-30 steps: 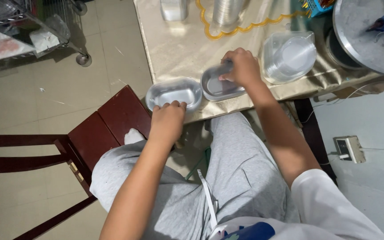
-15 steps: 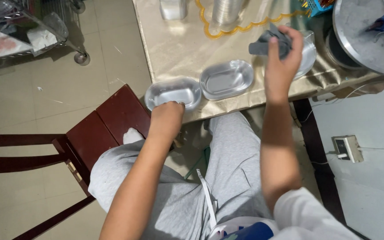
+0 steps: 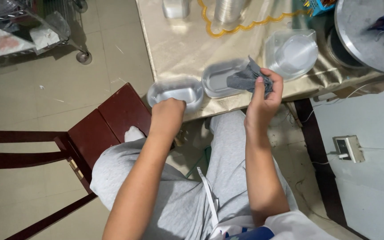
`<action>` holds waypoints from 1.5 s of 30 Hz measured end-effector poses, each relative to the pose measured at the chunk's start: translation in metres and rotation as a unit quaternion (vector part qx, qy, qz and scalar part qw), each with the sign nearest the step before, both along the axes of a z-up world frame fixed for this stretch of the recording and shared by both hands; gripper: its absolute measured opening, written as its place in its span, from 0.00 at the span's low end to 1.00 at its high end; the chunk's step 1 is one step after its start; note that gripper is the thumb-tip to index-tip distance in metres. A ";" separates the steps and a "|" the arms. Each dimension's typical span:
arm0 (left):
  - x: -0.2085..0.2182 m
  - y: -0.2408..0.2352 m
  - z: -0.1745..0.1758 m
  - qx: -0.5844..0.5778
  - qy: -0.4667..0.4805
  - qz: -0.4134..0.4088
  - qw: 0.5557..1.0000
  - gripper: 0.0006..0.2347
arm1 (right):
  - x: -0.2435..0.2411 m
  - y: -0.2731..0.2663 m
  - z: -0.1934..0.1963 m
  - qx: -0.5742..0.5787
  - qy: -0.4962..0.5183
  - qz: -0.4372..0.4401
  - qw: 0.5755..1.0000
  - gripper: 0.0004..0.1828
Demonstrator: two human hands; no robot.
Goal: Wiping down plastic containers with a cloth.
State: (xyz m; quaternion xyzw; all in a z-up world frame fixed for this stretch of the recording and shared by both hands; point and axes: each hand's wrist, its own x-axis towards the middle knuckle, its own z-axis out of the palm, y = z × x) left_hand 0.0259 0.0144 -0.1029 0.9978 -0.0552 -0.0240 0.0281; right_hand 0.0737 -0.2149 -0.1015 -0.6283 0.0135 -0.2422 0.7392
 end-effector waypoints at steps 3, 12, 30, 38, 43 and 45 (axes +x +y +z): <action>0.002 0.000 0.000 0.002 -0.006 0.008 1.000 0.06 | -0.003 0.004 0.003 -0.027 0.000 0.001 1.000 0.08; 0.001 -0.008 -0.004 -0.004 -0.004 0.016 1.000 0.06 | -0.008 0.002 -0.002 0.008 -0.053 -0.024 0.998 0.07; 0.009 -0.007 0.000 -0.023 -0.081 0.048 0.995 0.05 | -0.004 -0.008 -0.005 -0.020 -0.035 -0.048 0.998 0.07; 0.009 -0.008 0.004 -0.014 -0.080 0.051 0.995 0.05 | -0.003 -0.007 -0.011 0.031 -0.022 -0.026 0.999 0.07; 0.008 -0.006 0.007 -0.022 -0.090 0.056 0.994 0.05 | -0.006 -0.004 -0.006 0.018 -0.014 -0.021 1.000 0.07; 0.007 -0.006 0.007 -0.023 -0.092 0.052 0.994 0.05 | -0.006 -0.004 -0.005 0.016 -0.004 -0.018 1.000 0.07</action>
